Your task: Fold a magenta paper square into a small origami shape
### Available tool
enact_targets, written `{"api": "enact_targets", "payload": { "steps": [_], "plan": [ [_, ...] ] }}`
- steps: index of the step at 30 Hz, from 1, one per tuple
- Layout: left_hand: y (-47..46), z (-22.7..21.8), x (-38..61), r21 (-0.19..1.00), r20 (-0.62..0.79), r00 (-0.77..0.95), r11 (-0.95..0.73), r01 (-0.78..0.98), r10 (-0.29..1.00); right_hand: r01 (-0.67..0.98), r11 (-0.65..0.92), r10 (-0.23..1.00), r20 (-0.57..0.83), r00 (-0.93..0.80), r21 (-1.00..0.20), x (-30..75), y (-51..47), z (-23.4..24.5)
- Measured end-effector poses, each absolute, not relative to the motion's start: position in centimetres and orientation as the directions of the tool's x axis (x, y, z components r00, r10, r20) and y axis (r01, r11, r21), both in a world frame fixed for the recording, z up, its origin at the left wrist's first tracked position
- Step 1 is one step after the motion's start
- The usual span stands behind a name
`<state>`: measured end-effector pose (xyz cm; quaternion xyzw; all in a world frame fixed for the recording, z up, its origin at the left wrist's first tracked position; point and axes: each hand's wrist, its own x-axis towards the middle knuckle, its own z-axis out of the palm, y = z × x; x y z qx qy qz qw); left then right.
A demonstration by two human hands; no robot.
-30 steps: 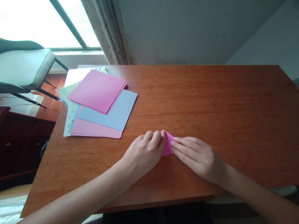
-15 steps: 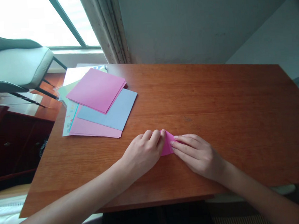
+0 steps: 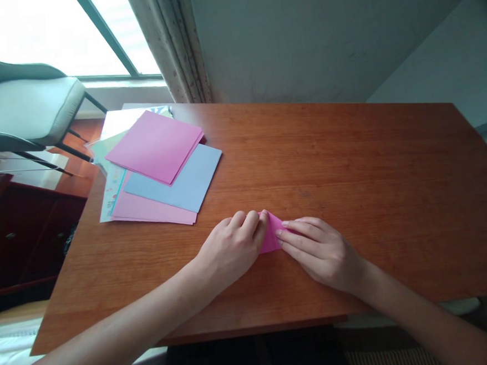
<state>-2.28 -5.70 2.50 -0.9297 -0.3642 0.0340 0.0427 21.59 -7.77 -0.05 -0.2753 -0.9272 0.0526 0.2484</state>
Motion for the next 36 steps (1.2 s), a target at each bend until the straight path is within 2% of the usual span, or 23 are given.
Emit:
{"api": "enact_targets", "payload": {
  "steps": [8,12,19,23,25,27,29,31,33,36],
  "plan": [
    [-5.8,2.7,-2.5,-0.071,0.008,0.739,-0.737,0.672,0.673,0.493,0.838,0.543,0.44,-0.715,-0.234,21.5,-7.7,-0.1],
    [-6.1,2.8,-3.1,-0.002,0.044,0.809,-0.81,0.586,0.586,0.49,0.84,0.541,0.432,-0.721,-0.233,21.5,-7.8,-0.1],
    [-6.0,2.8,-3.5,0.016,-0.023,0.85,-0.85,0.526,0.526,0.501,0.832,0.553,0.413,-0.723,-0.238,21.4,-7.7,0.2],
    [-5.9,2.9,-3.4,0.016,-0.026,0.844,-0.844,0.537,0.536,0.496,0.837,0.546,0.412,-0.73,-0.231,21.4,-7.9,0.3],
    [-6.0,3.0,-3.4,0.028,-0.024,0.84,-0.84,0.543,0.542,0.49,0.833,0.553,0.404,-0.729,-0.256,21.3,-7.9,0.8],
    [-6.0,3.2,-3.4,0.053,-0.036,0.846,-0.844,0.533,0.532,0.497,0.797,0.601,0.382,-0.702,-0.343,21.3,-7.5,1.5],
    [-6.0,3.3,-3.5,0.078,-0.048,0.855,-0.852,0.518,0.516,0.545,0.686,0.716,0.316,-0.622,-0.483,21.1,-6.4,2.3],
    [-5.9,3.5,-3.7,0.093,-0.062,0.864,-0.859,0.504,0.5,0.628,0.498,0.851,0.199,-0.486,-0.598,20.8,-4.8,3.0],
    [-5.9,3.6,-3.9,0.102,-0.068,0.87,-0.864,0.492,0.488,0.702,0.361,0.905,0.05,-0.422,-0.614,20.2,-3.0,3.3],
    [-5.9,3.6,-4.0,0.109,-0.068,0.874,-0.867,0.486,0.481,0.758,0.326,0.895,-0.074,-0.44,-0.565,19.2,-0.8,3.5]
  ]
}}
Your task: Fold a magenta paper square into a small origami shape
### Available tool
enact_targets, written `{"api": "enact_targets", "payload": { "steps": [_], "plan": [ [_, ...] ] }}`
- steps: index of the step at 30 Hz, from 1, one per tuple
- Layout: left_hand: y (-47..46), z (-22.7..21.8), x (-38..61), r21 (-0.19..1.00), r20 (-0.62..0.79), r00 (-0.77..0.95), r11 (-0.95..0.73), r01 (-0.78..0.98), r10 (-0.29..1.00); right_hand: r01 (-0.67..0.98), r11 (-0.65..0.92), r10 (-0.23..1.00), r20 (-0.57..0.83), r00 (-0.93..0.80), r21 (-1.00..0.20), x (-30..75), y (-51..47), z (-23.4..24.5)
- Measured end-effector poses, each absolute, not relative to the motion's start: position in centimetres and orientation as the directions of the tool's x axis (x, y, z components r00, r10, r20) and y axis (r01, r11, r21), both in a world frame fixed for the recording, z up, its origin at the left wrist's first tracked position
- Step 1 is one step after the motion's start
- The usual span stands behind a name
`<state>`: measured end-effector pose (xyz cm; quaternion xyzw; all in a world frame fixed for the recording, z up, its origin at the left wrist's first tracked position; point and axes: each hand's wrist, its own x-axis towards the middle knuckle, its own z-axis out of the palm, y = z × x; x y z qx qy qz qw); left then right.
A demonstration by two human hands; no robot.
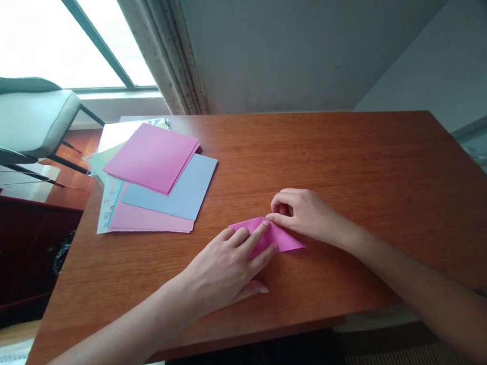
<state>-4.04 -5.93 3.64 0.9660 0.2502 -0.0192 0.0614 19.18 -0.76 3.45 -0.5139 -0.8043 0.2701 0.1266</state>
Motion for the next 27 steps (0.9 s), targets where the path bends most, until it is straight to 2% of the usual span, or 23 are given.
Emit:
{"api": "enact_targets", "payload": {
  "steps": [10,18,27],
  "plan": [
    [-6.1,3.9,-3.7,0.128,-0.085,0.865,-0.856,0.501,0.494,0.864,0.322,0.849,-0.285,-0.444,-0.386,17.9,1.2,5.0],
    [-6.1,4.0,-3.7,0.104,-0.064,0.868,-0.862,0.497,0.493,0.847,0.404,0.775,-0.363,-0.518,-0.346,18.2,2.1,6.1],
    [-6.2,3.8,-3.7,0.087,-0.039,0.862,-0.858,0.507,0.505,0.857,0.45,0.655,-0.559,-0.508,-0.251,17.7,2.9,7.9]
  ]
}}
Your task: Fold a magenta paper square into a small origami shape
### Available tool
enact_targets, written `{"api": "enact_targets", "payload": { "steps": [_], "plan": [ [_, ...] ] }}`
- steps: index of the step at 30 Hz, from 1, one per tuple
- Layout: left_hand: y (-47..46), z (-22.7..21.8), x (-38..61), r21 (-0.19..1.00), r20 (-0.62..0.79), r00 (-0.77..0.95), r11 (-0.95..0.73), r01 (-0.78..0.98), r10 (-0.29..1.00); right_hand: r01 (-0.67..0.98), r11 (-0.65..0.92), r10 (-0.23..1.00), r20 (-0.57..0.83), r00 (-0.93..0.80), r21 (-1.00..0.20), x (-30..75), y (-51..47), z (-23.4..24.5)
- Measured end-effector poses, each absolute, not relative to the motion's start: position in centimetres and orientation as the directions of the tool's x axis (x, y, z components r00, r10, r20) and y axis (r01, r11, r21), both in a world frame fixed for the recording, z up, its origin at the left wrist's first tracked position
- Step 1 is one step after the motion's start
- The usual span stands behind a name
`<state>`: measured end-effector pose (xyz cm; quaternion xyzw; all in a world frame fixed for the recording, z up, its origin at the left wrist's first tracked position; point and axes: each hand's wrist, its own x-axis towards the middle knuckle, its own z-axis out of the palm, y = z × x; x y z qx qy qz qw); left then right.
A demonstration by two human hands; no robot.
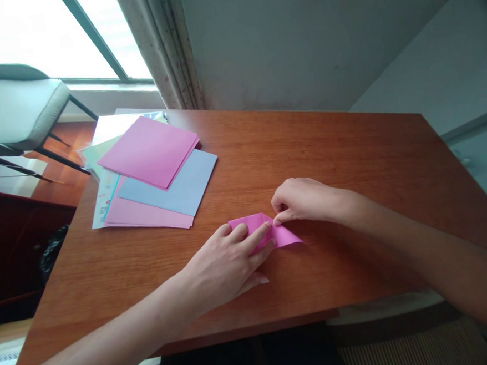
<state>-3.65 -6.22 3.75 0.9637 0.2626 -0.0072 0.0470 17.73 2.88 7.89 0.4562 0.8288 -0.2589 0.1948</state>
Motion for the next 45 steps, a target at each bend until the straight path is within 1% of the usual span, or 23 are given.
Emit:
{"api": "enact_targets", "payload": {
  "steps": [3,10,14,16,18,19,20,21,22,23,26,28,32,34,36,40,45],
  "plan": [
    [-6.2,3.6,-3.6,0.099,-0.045,0.861,-0.856,0.508,0.506,0.861,0.455,0.618,-0.616,-0.488,-0.226,18.2,2.6,8.3],
    [-6.2,3.8,-3.6,0.11,-0.059,0.854,-0.847,0.52,0.516,0.862,0.469,0.579,-0.67,-0.465,-0.193,20.3,1.4,8.4],
    [-6.1,4.0,-3.7,0.119,-0.052,0.859,-0.851,0.511,0.509,0.873,0.458,0.584,-0.684,-0.438,-0.168,22.1,0.1,8.6],
    [-6.0,4.1,-3.6,0.129,-0.042,0.86,-0.851,0.509,0.508,0.877,0.45,0.602,-0.669,-0.436,-0.167,22.8,-0.6,8.6],
    [-5.9,4.0,-3.4,0.15,-0.03,0.858,-0.846,0.512,0.514,0.862,0.453,0.627,-0.605,-0.49,-0.228,23.2,-1.3,8.2],
    [-5.9,4.0,-3.2,0.164,-0.024,0.852,-0.839,0.519,0.522,0.836,0.466,0.648,-0.532,-0.546,-0.29,23.3,-1.7,7.8],
    [-5.9,4.0,-3.1,0.179,-0.016,0.845,-0.83,0.529,0.535,0.804,0.484,0.682,-0.426,-0.594,-0.346,23.1,-2.2,7.3],
    [-5.9,3.9,-2.9,0.195,-0.01,0.836,-0.819,0.539,0.548,0.783,0.504,0.736,-0.293,-0.61,-0.364,22.9,-2.7,6.6],
    [-6.0,3.9,-2.8,0.209,-0.001,0.828,-0.81,0.548,0.56,0.764,0.527,0.775,-0.159,-0.612,-0.372,22.5,-3.2,5.8],
    [-5.9,3.8,-2.7,0.219,0.009,0.822,-0.803,0.554,0.57,0.742,0.554,0.782,-0.07,-0.619,-0.377,22.1,-3.8,5.0],
    [-5.8,3.6,-2.9,0.233,0.031,0.81,-0.792,0.564,0.586,0.719,0.608,0.771,0.037,-0.635,-0.337,21.0,-5.3,3.1],
    [-5.6,3.4,-3.4,0.238,0.056,0.784,-0.77,0.592,0.619,0.756,0.56,0.813,0.05,-0.58,-0.339,20.5,-6.0,2.5],
    [-5.3,2.7,-4.3,0.27,0.134,0.658,-0.666,0.695,0.741,0.854,0.418,0.906,0.073,-0.417,-0.309,19.9,-6.9,2.4],
    [-5.3,2.4,-4.3,0.28,0.134,0.624,-0.633,0.721,0.77,0.882,0.378,0.924,0.063,-0.376,-0.28,19.5,-7.3,2.5],
    [-5.4,2.1,-4.1,0.282,0.114,0.625,-0.628,0.725,0.772,0.9,0.339,0.939,0.036,-0.343,-0.275,18.9,-7.6,2.6],
    [-5.4,1.9,-3.8,0.286,0.101,0.633,-0.632,0.72,0.767,0.907,0.257,0.96,-0.02,-0.279,-0.333,18.1,-7.7,2.8],
    [-5.4,1.6,-3.8,0.31,0.137,0.612,-0.621,0.72,0.779,0.86,0.204,0.968,-0.037,-0.249,-0.468,18.0,-7.4,2.6]
  ]
}}
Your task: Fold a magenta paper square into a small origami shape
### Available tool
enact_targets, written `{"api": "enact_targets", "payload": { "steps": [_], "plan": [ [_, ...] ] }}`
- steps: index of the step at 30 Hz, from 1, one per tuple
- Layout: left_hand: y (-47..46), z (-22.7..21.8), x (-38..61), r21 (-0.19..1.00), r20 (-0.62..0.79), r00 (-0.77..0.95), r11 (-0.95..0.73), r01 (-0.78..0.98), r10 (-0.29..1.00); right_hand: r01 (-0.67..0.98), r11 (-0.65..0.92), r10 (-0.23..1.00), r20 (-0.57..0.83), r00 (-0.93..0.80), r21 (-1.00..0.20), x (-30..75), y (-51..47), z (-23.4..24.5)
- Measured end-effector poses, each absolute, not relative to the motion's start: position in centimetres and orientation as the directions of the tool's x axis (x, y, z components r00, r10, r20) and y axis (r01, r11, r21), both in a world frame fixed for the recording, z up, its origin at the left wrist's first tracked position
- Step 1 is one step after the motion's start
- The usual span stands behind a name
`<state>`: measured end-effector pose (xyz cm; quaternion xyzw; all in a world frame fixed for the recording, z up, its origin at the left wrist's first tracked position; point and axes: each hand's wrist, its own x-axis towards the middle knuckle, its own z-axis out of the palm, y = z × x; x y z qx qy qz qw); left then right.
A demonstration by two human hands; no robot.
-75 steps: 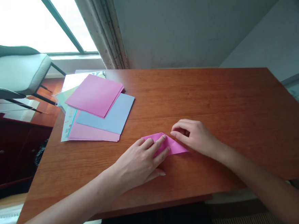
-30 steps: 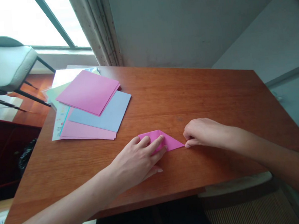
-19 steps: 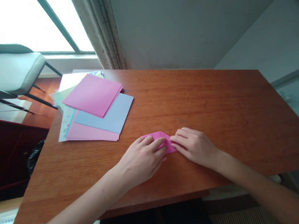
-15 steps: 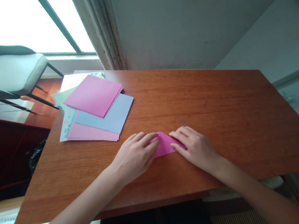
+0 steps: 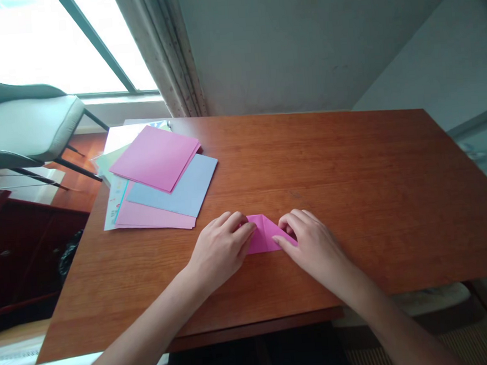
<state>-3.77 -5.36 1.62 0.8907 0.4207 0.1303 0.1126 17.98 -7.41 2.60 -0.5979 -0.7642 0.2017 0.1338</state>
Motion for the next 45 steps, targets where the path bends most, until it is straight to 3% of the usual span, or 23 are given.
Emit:
{"api": "enact_targets", "payload": {
  "steps": [4,8,13,16,19,23,28,33,36,40,45],
  "plan": [
    [-5.6,1.9,-3.7,0.382,0.185,0.584,-0.605,0.698,0.79,0.772,0.146,0.983,0.005,-0.181,-0.618,18.1,-7.6,2.4],
    [-6.0,2.9,-3.3,0.593,0.224,0.506,-0.528,0.607,0.833,0.646,0.107,0.994,0.107,-0.039,-0.756,18.0,-8.3,2.7],
    [-6.1,4.2,-2.1,0.922,0.068,0.368,-0.199,0.333,0.927,0.669,0.273,0.913,0.405,0.047,-0.692,16.8,-9.1,3.0],
    [-5.7,4.5,-1.4,0.993,-0.088,0.364,0.054,0.103,0.927,0.695,0.369,0.876,0.48,-0.038,-0.618,16.0,-9.5,2.6],
    [-5.5,4.5,-0.9,0.977,-0.161,0.386,0.202,-0.069,0.908,0.71,0.412,0.861,0.5,-0.097,-0.571,15.3,-9.8,2.1],
    [-5.5,3.9,-0.8,0.959,-0.18,0.4,0.251,-0.134,0.899,0.683,0.434,0.88,0.439,-0.182,-0.587,14.8,-10.1,2.1],
    [-4.9,3.3,-1.4,0.979,-0.175,0.329,0.199,-0.04,0.928,0.654,0.438,0.886,0.419,-0.198,-0.617,14.9,-10.0,2.6],
    [-4.3,2.9,-1.9,0.992,-0.125,0.44,0.109,0.061,0.889,0.706,0.3,0.89,0.454,0.034,-0.641,16.6,-8.7,2.3],
    [-4.5,2.7,-2.0,0.97,-0.075,0.449,-0.039,0.239,0.89,0.646,0.15,0.941,0.308,0.139,-0.749,17.9,-8.1,1.5],
    [-5.0,2.6,-2.0,0.83,-0.038,0.486,-0.243,0.502,0.873,0.644,0.059,0.983,0.157,0.097,-0.763,18.8,-8.1,1.0],
    [-5.5,2.6,-2.2,0.515,0.124,0.566,-0.54,0.666,0.815,0.788,0.126,0.975,0.221,0.013,-0.603,18.7,-8.4,1.5]
  ]
}}
